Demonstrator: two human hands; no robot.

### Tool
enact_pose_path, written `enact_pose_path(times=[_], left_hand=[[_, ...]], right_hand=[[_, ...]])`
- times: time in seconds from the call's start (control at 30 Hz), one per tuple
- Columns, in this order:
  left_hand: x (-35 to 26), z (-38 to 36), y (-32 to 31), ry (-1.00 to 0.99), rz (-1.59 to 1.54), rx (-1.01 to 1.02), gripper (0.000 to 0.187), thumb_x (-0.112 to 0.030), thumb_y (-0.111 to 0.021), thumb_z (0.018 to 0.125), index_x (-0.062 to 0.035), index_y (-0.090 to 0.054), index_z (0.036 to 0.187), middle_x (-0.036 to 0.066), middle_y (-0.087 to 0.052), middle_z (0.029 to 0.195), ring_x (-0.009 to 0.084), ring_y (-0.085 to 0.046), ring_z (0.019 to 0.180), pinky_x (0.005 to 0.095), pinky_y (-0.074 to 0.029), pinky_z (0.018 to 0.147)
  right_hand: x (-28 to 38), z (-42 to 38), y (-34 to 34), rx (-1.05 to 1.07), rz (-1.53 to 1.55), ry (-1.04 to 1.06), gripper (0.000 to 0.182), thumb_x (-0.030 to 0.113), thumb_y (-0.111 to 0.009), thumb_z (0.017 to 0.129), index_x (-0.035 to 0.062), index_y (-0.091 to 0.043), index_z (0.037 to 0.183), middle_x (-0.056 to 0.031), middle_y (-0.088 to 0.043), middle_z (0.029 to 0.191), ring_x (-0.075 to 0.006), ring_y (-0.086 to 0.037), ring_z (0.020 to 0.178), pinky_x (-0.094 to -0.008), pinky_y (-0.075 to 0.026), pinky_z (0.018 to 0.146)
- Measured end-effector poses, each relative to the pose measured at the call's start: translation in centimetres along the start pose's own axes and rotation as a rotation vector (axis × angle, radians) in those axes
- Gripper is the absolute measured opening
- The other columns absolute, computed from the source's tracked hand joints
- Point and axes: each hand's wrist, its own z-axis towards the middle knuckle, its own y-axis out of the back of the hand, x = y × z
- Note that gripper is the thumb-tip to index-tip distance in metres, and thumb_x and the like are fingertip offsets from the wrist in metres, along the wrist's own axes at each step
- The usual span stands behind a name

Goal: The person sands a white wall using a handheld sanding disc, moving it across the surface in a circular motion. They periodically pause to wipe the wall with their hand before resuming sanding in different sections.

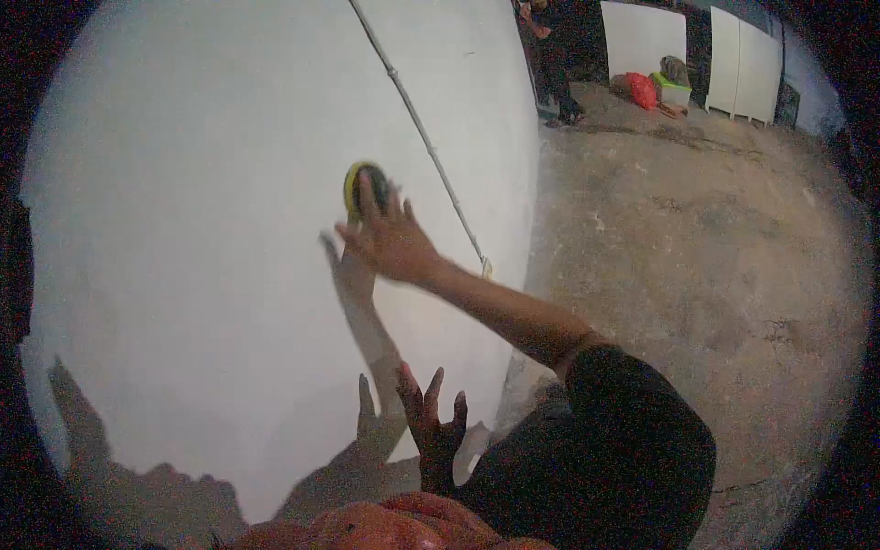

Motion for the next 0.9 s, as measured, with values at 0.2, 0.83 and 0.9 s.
enact_pose_path(times=[0.2,0.83,0.9], left_hand=[[-0.5,0.3,0.8,-0.041,0.030,-0.006,0.062,-0.025,-0.075,0.086,-0.0217,-0.049,0.142,0.028,-0.022,0.159,0.0476,-0.018,0.148,0.0668,-0.022,0.114],[1.2,0.4,-0.6,-0.091,-0.068,0.099,0.061,-0.023,-0.076,0.085,-0.0203,-0.051,0.141,0.028,-0.021,0.159,0.0474,-0.019,0.148,0.0638,-0.025,0.115],[1.0,0.4,-0.9,-0.110,-0.079,0.098,0.061,-0.023,-0.076,0.085,-0.0201,-0.051,0.141,0.028,-0.020,0.159,0.0474,-0.019,0.148,0.0635,-0.025,0.115]], right_hand=[[-5.3,5.5,0.6,-0.128,0.036,0.087,0.060,0.038,-0.047,0.104,0.0196,-0.022,0.155,-0.0390,-0.002,0.156,-0.0594,-0.027,0.138,-0.0724,-0.042,0.098],[-6.9,7.3,0.6,-0.115,0.061,0.002,0.083,0.059,-0.033,0.102,0.0063,0.000,0.158,-0.0324,-0.017,0.157,-0.0442,-0.030,0.143,-0.0557,-0.034,0.113],[-11.2,10.3,-0.8,-0.256,-0.037,0.089,0.080,0.055,-0.038,0.103,0.0087,-0.004,0.158,-0.0356,-0.023,0.154,-0.0462,-0.043,0.135,-0.0524,-0.046,0.106]])
